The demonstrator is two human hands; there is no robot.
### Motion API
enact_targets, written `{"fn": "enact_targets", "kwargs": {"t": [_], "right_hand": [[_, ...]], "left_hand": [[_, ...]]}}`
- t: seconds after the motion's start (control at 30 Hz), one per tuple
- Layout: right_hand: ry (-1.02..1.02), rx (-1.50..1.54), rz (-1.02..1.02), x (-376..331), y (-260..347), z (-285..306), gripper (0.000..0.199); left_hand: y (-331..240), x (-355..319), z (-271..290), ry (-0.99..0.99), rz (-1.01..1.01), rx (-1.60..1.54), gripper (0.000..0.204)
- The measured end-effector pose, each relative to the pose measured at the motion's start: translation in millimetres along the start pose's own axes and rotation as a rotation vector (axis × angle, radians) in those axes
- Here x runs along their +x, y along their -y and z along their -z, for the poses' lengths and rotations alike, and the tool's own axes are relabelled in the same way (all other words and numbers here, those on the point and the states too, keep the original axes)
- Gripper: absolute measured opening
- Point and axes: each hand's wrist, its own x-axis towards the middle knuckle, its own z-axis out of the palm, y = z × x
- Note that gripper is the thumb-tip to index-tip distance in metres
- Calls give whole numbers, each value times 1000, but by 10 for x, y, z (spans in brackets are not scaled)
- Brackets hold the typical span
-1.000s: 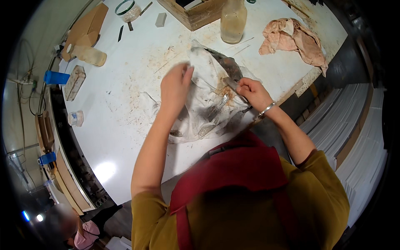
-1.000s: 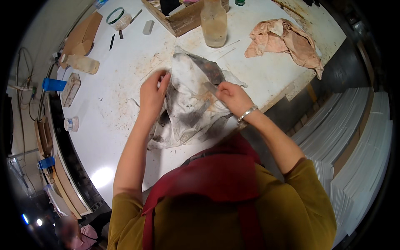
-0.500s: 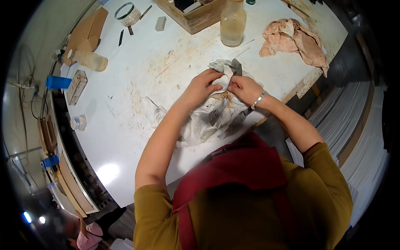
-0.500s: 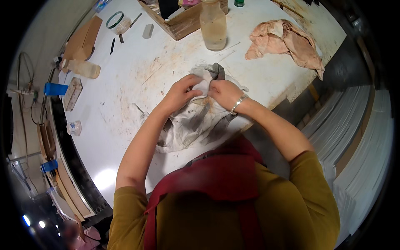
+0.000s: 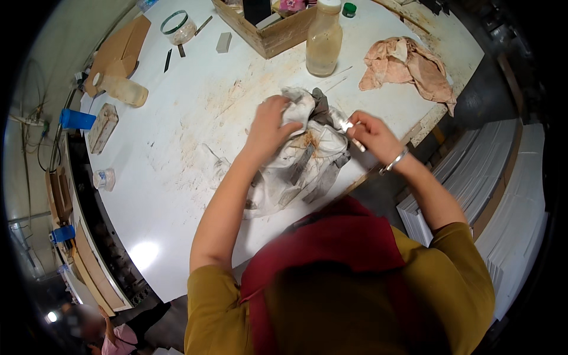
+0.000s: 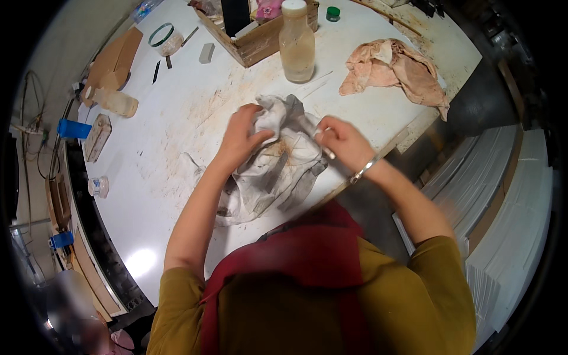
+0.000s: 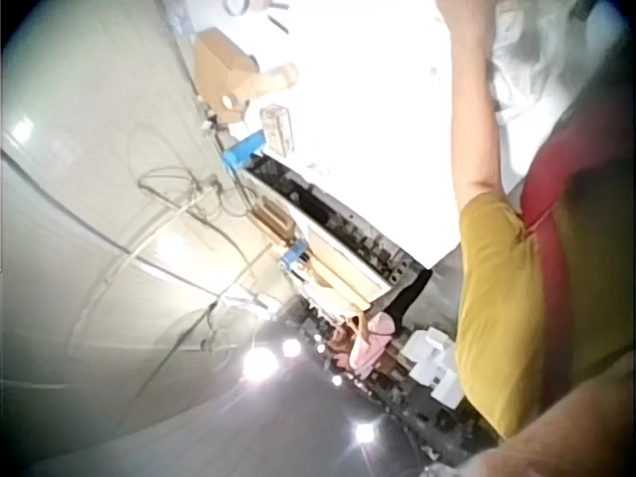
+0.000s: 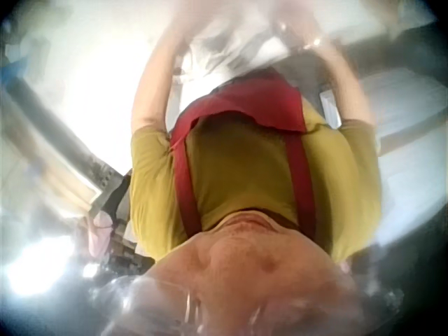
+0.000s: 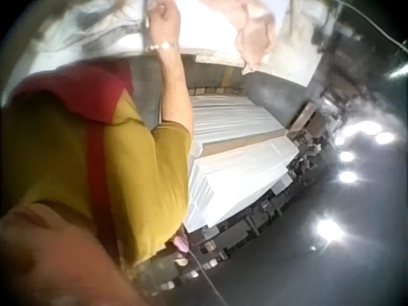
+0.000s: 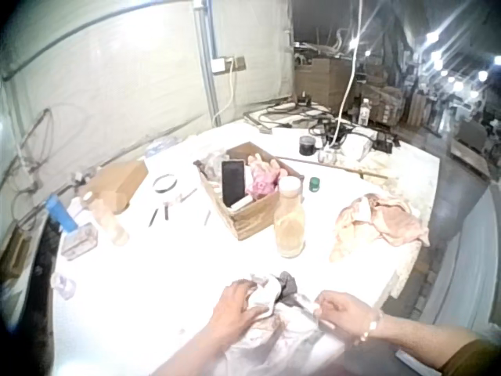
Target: The person uses a metal scraper to scrape the surface of a flat object on a workbench, wipes it with a cloth, and applies liquid from a bottle.
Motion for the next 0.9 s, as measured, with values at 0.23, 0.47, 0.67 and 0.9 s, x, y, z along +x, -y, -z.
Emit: {"fn": "enact_targets", "kwargs": {"t": [0.23, 0.47, 0.67, 0.9], "right_hand": [[-3, 534, -43, -105, -25, -678, 5], [191, 221, 17, -254, -248, -1148, 13], [-55, -762, 535, -247, -162, -958, 13], [158, -1305, 821, 48, -267, -1146, 18]], "left_hand": [[-565, -925, 157, 293, 711, -696, 17], [-721, -1595, 184, 44, 929, -899, 14], [-642, -1798, 466, -66, 980, -882, 10], [-641, -1665, 459, -34, 967, -956, 8]]}}
